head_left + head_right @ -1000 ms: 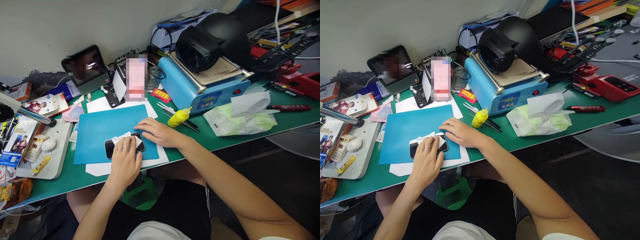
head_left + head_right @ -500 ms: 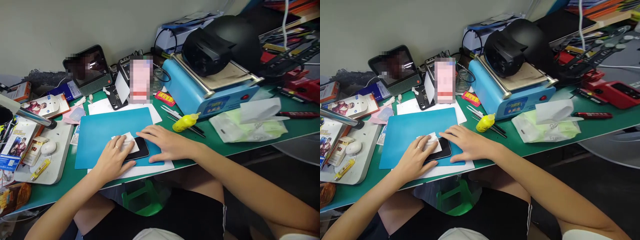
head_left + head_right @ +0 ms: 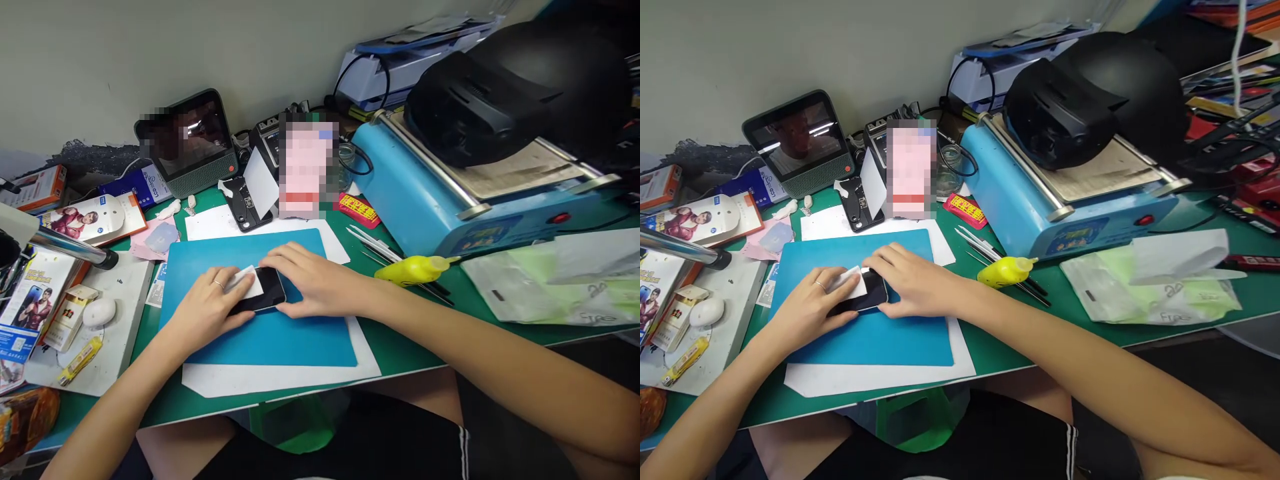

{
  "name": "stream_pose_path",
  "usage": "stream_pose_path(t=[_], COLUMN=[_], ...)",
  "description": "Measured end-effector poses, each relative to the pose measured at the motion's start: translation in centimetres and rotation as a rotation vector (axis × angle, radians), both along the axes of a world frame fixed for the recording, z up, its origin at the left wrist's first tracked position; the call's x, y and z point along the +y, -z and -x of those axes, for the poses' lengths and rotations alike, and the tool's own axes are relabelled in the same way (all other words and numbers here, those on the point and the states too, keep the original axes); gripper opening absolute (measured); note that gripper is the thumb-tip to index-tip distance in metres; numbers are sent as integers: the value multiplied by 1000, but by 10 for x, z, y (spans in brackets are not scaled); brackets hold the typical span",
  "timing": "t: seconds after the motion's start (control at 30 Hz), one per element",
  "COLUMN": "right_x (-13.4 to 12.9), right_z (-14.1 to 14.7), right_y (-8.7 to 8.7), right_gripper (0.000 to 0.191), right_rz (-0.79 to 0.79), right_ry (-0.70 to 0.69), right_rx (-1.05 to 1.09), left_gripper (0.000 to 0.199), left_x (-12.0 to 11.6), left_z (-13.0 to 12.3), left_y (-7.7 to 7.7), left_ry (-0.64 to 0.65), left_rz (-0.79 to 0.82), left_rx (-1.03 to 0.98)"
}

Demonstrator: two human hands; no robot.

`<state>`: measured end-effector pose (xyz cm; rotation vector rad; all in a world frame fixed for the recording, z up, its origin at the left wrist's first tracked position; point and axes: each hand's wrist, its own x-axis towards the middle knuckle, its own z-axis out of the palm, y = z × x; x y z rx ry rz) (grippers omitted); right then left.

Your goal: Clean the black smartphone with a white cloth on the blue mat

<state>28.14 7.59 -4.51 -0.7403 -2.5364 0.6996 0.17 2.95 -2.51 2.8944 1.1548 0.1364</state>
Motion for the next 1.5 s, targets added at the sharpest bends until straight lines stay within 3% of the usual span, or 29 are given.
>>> stream_pose_path(t=[0.1,0.23,0.53,0.73,1.07,1.3,1.5], right_x=[12,14,11,8,10,10,11], right_z=[10,7,5,10,13,13,13], right_y=[4,16,25,26,24,26,25], right_gripper=[61,68,107,106,111,116,108], right_rz=[38,42,-22,-50,-54,-54,-60], right_ry=[-1,-2,6,48,42,40,48], right_rx=[2,-12,-47,-34,-47,-44,-37], left_gripper=[51,52,65,66,52,54,55], left_x=[5,-6,-29,-22,-16,-14,-13], left_z=[5,-5,-29,-32,-29,-26,-24], left_y=[0,5,2,7,8,5,2], left_ry=[-45,-66,-120,-202,-180,-168,-204], left_rz=[5,-30,-100,-110,-23,-5,58], left_rx=[-13,-34,39,67,-6,-11,-17])
